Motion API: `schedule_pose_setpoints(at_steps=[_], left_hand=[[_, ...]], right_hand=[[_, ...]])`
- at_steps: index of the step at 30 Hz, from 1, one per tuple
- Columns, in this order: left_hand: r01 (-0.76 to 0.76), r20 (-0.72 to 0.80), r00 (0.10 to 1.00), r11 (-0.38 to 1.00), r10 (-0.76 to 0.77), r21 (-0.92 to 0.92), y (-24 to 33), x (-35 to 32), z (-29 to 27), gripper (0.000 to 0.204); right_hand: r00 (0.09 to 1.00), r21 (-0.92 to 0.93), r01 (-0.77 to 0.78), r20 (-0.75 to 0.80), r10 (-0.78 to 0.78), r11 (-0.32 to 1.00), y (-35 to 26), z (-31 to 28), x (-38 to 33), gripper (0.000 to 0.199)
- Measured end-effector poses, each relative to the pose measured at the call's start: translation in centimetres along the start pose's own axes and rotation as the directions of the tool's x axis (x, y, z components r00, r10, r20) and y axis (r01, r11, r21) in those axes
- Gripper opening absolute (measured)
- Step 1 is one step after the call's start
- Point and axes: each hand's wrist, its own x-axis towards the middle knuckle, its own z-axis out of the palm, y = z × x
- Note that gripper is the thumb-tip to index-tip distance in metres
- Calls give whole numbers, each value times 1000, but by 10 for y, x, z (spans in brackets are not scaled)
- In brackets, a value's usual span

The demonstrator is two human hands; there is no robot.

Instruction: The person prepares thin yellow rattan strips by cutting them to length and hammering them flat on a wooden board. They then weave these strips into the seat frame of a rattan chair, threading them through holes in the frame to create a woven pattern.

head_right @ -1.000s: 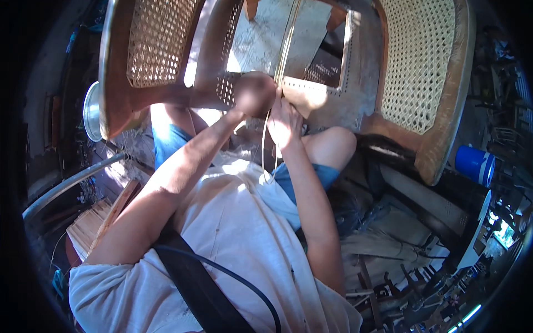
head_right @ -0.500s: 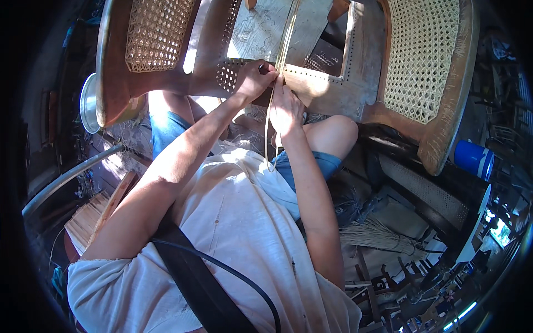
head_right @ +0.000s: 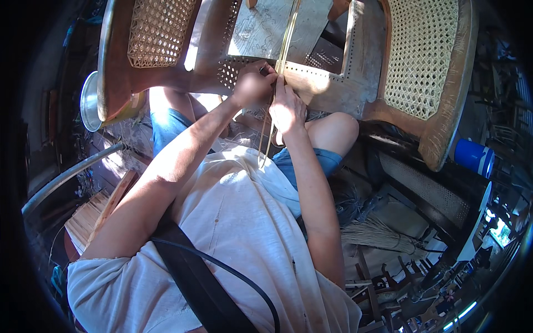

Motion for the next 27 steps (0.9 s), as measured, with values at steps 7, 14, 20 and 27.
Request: schedule_pose_setpoints(at_steps=[7, 14, 20, 27], left_hand=[[14, -2, 1000, 999, -14, -40, 0, 0, 0, 18], [-44, -69, 997, 985, 33, -164, -7, -1, 6, 16], [-57, -43, 998, 997, 55, -52, -10, 2, 5, 15], [-41, -36, 999, 996, 38, -80, -4, 1, 4, 16]], right_hand=[[1000, -5, 1, 7, -1, 1000, 1, 1, 2, 52], [1000, -63, 6, -26, -8, 998, 1, 5, -1, 53], [996, 18, 51, -77, -49, 999, 0, 2, -1, 55], [994, 19, 46, -95, -44, 999, 0, 4, -1, 55]])
